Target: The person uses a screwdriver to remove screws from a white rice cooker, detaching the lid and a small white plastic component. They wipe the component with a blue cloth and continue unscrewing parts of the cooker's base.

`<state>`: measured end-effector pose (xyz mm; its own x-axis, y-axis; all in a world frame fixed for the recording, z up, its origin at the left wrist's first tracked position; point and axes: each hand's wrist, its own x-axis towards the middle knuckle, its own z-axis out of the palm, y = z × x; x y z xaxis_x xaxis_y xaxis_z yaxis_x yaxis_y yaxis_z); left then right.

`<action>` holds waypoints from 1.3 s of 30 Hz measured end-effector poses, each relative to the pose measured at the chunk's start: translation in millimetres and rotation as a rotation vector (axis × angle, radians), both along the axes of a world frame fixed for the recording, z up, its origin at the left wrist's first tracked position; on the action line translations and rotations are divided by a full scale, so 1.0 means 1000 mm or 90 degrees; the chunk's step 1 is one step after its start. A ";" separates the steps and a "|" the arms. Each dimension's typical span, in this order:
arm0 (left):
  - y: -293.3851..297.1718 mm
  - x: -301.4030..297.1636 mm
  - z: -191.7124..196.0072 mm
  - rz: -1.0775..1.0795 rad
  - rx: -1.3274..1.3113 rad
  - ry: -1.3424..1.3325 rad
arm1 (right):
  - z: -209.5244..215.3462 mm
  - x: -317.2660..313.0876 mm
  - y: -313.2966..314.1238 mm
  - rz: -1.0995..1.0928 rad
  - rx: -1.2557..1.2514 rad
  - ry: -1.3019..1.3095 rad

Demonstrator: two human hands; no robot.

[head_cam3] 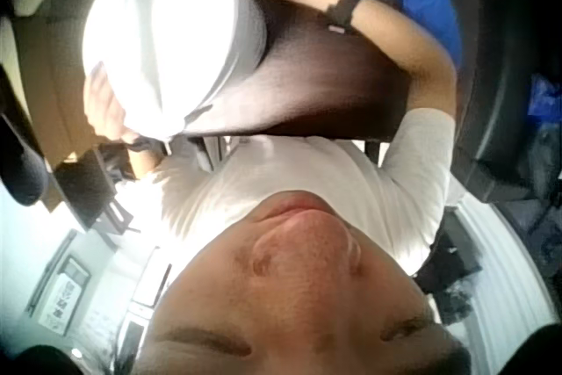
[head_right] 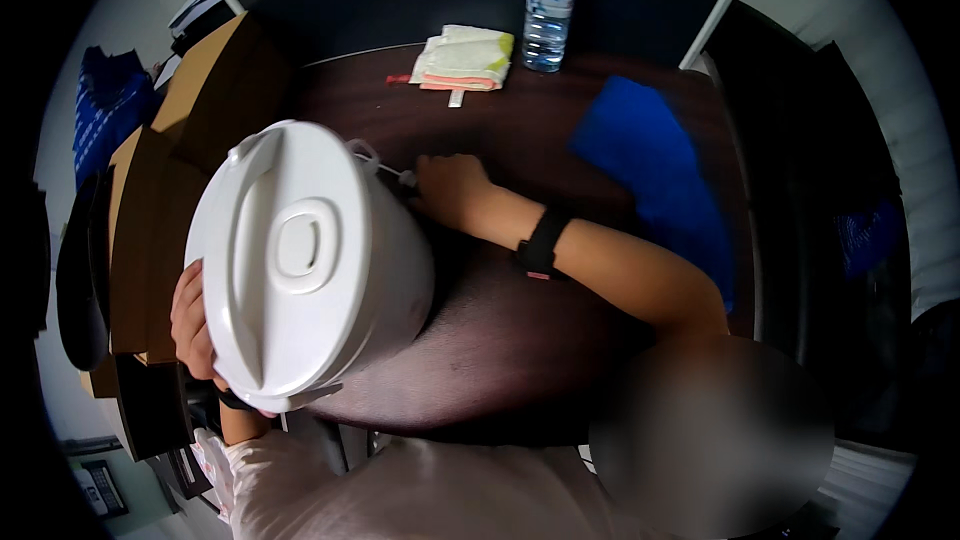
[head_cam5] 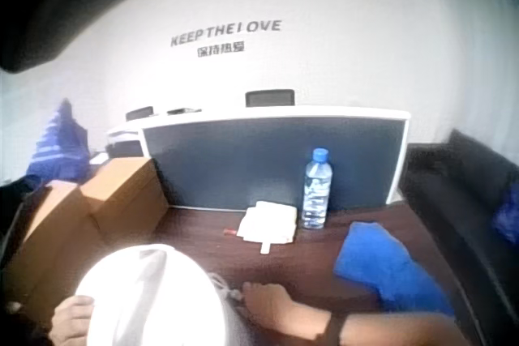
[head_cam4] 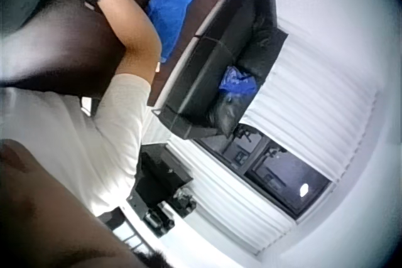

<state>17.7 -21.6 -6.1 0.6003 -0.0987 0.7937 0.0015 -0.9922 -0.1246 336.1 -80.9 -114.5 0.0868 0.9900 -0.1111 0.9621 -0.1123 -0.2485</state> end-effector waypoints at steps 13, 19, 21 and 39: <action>0.005 -0.008 -0.001 -0.041 0.043 0.044 | 0.004 0.015 -0.035 -0.102 0.008 0.078; -0.002 0.001 0.004 -0.049 -0.019 0.024 | -0.014 0.028 -0.049 -0.053 0.047 0.085; -0.006 0.008 0.008 -0.059 -0.015 0.010 | -0.019 0.036 -0.060 -0.036 0.108 0.132; -0.039 0.095 0.030 0.133 0.040 -0.045 | 0.074 -0.001 -0.233 -0.185 0.229 0.224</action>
